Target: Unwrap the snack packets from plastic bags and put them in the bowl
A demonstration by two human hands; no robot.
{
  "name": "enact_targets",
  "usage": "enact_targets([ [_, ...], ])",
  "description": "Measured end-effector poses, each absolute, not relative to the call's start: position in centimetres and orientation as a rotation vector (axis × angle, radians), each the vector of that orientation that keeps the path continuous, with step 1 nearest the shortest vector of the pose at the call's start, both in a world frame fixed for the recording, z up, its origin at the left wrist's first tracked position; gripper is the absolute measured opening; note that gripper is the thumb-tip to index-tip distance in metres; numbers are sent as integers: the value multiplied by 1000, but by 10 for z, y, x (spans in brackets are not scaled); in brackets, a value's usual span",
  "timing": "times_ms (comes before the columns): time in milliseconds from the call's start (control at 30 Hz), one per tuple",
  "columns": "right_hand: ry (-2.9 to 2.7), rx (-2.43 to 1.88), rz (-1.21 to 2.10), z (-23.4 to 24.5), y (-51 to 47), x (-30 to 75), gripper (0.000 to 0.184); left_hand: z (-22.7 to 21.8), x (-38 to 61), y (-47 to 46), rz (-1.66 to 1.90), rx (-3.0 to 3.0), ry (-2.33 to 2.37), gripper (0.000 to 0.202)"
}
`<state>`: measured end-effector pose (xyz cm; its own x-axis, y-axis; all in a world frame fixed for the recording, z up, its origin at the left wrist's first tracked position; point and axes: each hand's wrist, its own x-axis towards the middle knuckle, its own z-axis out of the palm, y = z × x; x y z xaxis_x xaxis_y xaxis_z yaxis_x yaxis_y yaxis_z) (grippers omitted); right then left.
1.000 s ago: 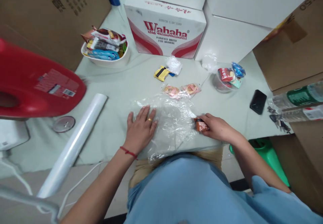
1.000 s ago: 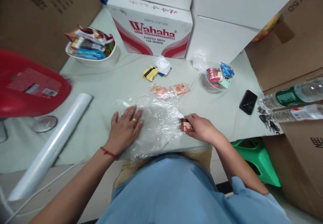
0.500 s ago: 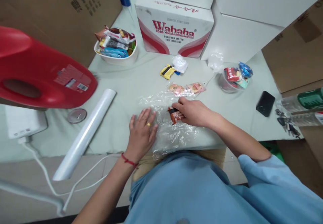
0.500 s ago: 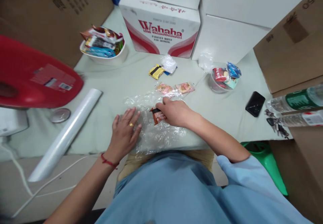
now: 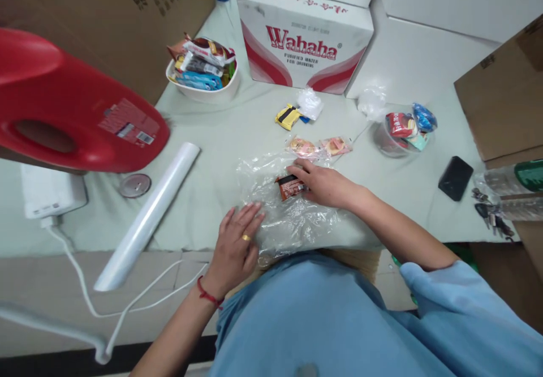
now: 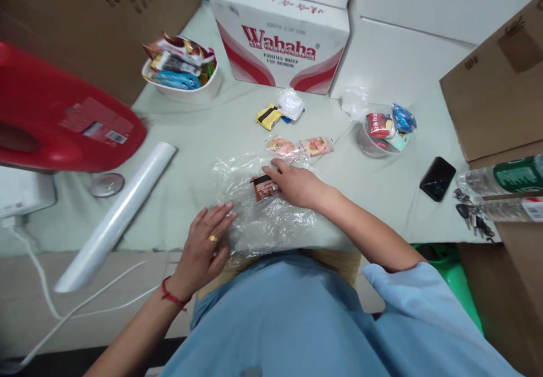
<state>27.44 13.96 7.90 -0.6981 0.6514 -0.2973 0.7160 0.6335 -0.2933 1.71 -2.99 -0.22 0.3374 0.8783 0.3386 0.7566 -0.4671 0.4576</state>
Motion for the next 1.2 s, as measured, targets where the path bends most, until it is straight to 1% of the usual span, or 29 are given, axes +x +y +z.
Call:
enact_targets([
  [33, 2746, 1147, -628, 79, 138, 284, 73, 0, 15, -34, 775, 2411, 1381, 76],
  [67, 2804, 1152, -668, 79, 134, 297, 69, 2, 13, -39, 729, 2434, 1298, 75],
  [167, 2937, 1068, -789, 74, 116, 341, 48, -2, 11, -53, 635, 2478, 1181, 63],
  [200, 2964, 1021, -819, 70, 106, 355, 47, -5, 13, -57, 638, 2493, 1183, 57],
  [300, 3022, 1034, -801, 48, 74, 382, 58, -18, 23, -65, 760, 2501, 1266, 41],
  [333, 3033, 1077, -762, 39, 64, 385, 56, -21, 28, -65, 819, 2485, 1301, 37],
  [367, 3041, 1125, -720, 30, 55, 385, 49, -23, 32, -64, 872, 2463, 1330, 34],
  [433, 3051, 1204, -658, 17, 45, 379, 30, -22, 38, -61, 958, 2419, 1367, 30],
  [467, 3062, 1227, -648, 13, 44, 375, 25, -19, 41, -58, 994, 2398, 1379, 30],
  [567, 3127, 1229, -686, 19, 56, 360, 25, -6, 44, -44, 1085, 2332, 1413, 26],
  [733, 3223, 1185, -822, 58, 107, 336, 30, 16, 46, -6, 1191, 2043, 1559, 12],
  [833, 3229, 1118, -947, 69, 141, 316, 32, 21, 51, 20, 1211, 1688, 1724, 19],
  [900, 3182, 1127, -997, 68, 160, 302, 30, 21, 54, 37, 1225, 1457, 1865, 24],
  [1000, 3096, 1188, -1048, 60, 179, 286, 28, 19, 56, 58, 1229, 1272, 2043, 25],
  [1100, 3049, 1255, -1101, 51, 189, 277, 28, 17, 53, 74, 1188, 1220, 2129, 24],
  [1200, 3018, 1308, -1023, 44, 198, 274, 28, 13, 48, 83, 1116, 1252, 2184, 25],
])
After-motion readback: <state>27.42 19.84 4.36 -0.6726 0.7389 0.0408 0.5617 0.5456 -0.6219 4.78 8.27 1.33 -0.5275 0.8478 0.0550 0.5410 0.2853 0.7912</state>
